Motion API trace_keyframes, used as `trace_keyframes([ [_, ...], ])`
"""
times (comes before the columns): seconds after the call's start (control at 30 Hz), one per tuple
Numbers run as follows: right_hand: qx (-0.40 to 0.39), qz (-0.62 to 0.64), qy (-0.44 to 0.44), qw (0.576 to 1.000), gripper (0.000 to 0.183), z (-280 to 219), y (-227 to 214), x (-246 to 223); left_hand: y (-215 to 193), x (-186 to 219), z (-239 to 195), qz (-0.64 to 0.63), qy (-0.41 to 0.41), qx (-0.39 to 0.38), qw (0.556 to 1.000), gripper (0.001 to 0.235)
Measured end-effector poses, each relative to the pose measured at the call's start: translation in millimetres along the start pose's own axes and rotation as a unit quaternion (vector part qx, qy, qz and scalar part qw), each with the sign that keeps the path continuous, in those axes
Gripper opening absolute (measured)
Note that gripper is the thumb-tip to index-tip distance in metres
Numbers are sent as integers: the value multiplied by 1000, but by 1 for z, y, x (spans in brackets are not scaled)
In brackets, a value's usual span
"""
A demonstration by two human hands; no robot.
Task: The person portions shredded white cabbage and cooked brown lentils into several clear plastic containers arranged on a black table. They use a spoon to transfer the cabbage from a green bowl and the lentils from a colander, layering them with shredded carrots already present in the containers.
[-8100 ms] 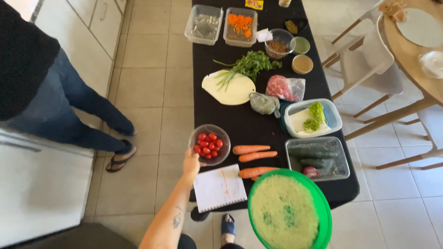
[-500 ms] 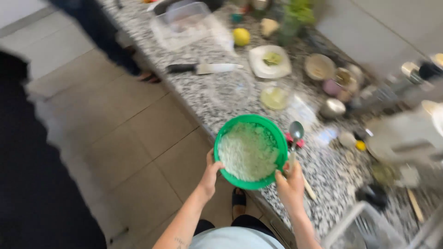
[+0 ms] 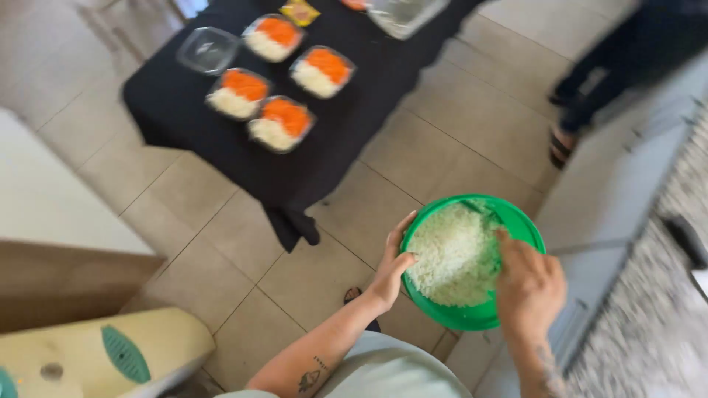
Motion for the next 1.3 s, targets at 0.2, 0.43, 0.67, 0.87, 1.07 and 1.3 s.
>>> trace_keyframes([
  [0.2, -56, 13, -131, 990, 45, 39, 62, -144, -137, 1, 17, -90, 119, 218, 965, 58],
  [0.43, -62, 107, -158, 980, 48, 136, 123, -181, -225, 30, 19, -232, 114, 292, 921, 57],
  [0.67, -102, 198, -342, 913, 36, 146, 183, -267, -302, 32, 12, -219, 221, 401, 862, 58],
  [0.87, -107, 258, -369, 886, 34, 225, 227, -359, -373, 53, -27, -249, 117, 510, 815, 60],
  [1.07, -148, 314, -448, 824, 40, 192, 247, -484, -514, 35, -43, -258, 138, 521, 802, 59],
  [1.3, -54, 271, -290, 916, 31, 300, 267, -567, -657, 109, -67, -193, 180, 492, 829, 59],
])
Point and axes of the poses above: each hand's wrist, its own z-axis towards the middle knuckle, its own y-axis out of the palm, x = y × z, the point moved 9 cm from there along z, towards the middle knuckle, and after that the axes turned 6 degrees about z, right-handed, at the moved point
